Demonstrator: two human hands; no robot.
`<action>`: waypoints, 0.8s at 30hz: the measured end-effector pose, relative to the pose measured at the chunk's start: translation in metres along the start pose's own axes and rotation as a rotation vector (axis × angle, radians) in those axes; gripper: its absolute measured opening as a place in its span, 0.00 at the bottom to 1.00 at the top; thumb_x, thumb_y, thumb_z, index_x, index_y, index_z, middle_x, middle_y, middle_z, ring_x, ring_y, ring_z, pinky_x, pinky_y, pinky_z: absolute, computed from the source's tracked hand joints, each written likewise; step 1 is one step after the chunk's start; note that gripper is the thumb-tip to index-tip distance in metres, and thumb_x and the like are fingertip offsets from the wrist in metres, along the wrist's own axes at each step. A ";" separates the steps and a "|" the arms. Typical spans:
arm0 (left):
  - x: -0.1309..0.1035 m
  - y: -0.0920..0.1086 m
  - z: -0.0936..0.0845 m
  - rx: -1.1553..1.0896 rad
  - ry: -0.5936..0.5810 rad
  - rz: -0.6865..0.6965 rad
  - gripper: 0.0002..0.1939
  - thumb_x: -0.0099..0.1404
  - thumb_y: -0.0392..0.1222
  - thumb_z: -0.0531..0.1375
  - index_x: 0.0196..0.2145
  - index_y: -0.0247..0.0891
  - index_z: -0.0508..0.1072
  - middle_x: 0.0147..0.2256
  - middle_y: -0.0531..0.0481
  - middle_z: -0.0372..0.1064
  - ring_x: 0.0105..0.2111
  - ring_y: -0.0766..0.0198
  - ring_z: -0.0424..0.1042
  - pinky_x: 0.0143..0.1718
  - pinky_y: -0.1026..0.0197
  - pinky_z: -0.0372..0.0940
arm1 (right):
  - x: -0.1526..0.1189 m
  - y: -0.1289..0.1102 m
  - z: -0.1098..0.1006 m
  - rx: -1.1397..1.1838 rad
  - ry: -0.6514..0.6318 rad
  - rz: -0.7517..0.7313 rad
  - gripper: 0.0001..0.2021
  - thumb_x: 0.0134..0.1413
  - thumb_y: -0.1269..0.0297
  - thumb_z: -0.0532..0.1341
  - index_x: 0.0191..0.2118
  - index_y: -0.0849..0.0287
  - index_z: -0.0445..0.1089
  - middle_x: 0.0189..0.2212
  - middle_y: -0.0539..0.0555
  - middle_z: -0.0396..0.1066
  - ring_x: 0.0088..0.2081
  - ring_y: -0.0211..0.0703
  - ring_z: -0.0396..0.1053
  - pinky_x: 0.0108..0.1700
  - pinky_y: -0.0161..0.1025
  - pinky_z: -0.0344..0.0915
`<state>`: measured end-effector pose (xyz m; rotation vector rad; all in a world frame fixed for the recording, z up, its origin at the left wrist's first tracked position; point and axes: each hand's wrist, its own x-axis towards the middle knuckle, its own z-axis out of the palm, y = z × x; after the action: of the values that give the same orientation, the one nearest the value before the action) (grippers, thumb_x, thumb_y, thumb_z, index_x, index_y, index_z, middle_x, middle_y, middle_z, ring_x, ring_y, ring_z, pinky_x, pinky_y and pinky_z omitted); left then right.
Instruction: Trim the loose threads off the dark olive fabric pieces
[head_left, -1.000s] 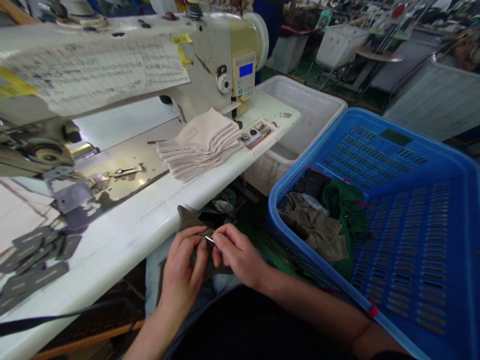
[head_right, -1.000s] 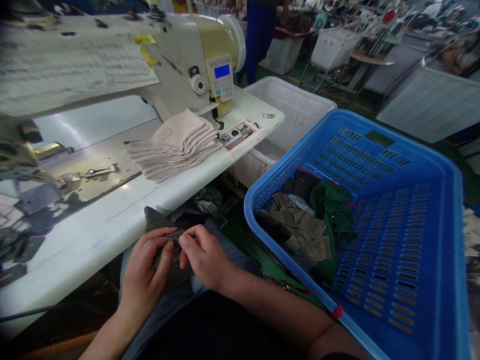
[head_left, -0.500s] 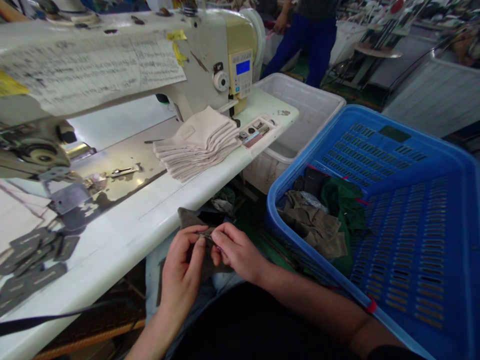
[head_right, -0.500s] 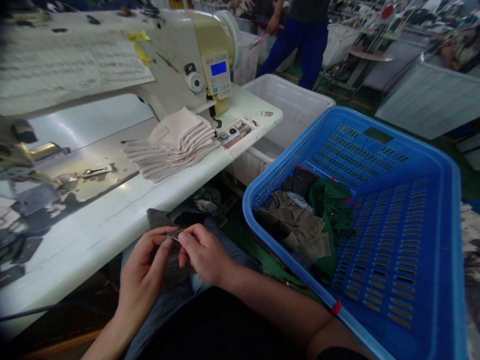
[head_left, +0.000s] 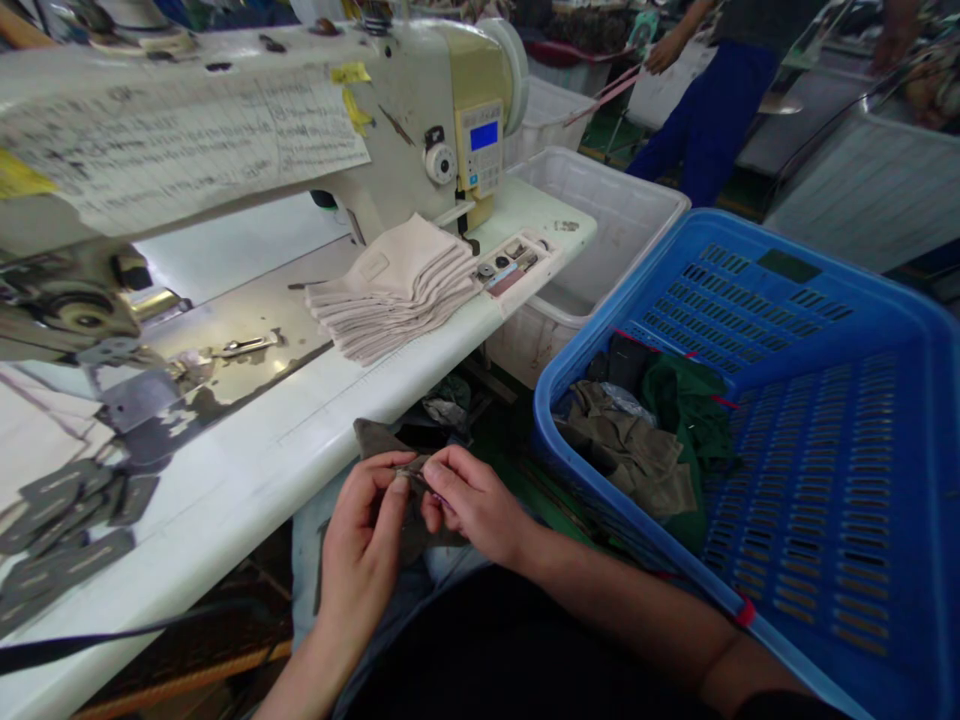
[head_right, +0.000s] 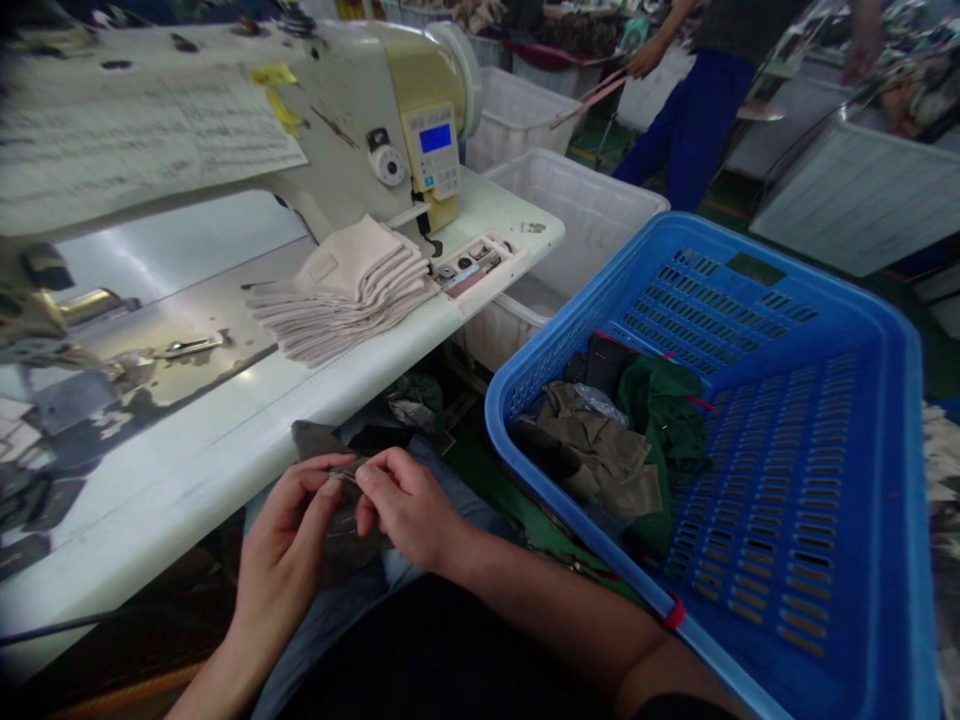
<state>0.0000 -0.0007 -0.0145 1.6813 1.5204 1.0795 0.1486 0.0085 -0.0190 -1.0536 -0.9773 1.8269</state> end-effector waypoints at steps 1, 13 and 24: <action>0.000 0.000 0.000 0.011 -0.001 0.010 0.10 0.71 0.43 0.56 0.31 0.42 0.72 0.44 0.49 0.73 0.45 0.60 0.72 0.49 0.58 0.65 | 0.000 0.001 0.000 -0.003 0.003 0.001 0.13 0.65 0.52 0.55 0.36 0.57 0.61 0.19 0.43 0.63 0.18 0.32 0.50 0.22 0.32 0.48; 0.002 -0.014 -0.005 0.312 -0.033 0.366 0.06 0.71 0.36 0.55 0.41 0.41 0.71 0.47 0.45 0.71 0.46 0.58 0.73 0.49 0.55 0.70 | 0.003 -0.001 0.002 -0.020 0.057 0.066 0.10 0.64 0.57 0.56 0.35 0.57 0.62 0.18 0.42 0.63 0.18 0.31 0.50 0.22 0.32 0.47; 0.002 -0.022 -0.010 0.400 -0.151 0.465 0.08 0.71 0.36 0.53 0.44 0.40 0.71 0.50 0.43 0.70 0.48 0.58 0.74 0.48 0.59 0.72 | 0.011 -0.001 -0.003 -0.075 0.100 0.153 0.07 0.59 0.65 0.61 0.32 0.58 0.62 0.13 0.40 0.60 0.17 0.31 0.54 0.24 0.32 0.51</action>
<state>-0.0190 0.0032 -0.0285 2.4214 1.3414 0.8738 0.1477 0.0192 -0.0218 -1.2840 -0.9335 1.8524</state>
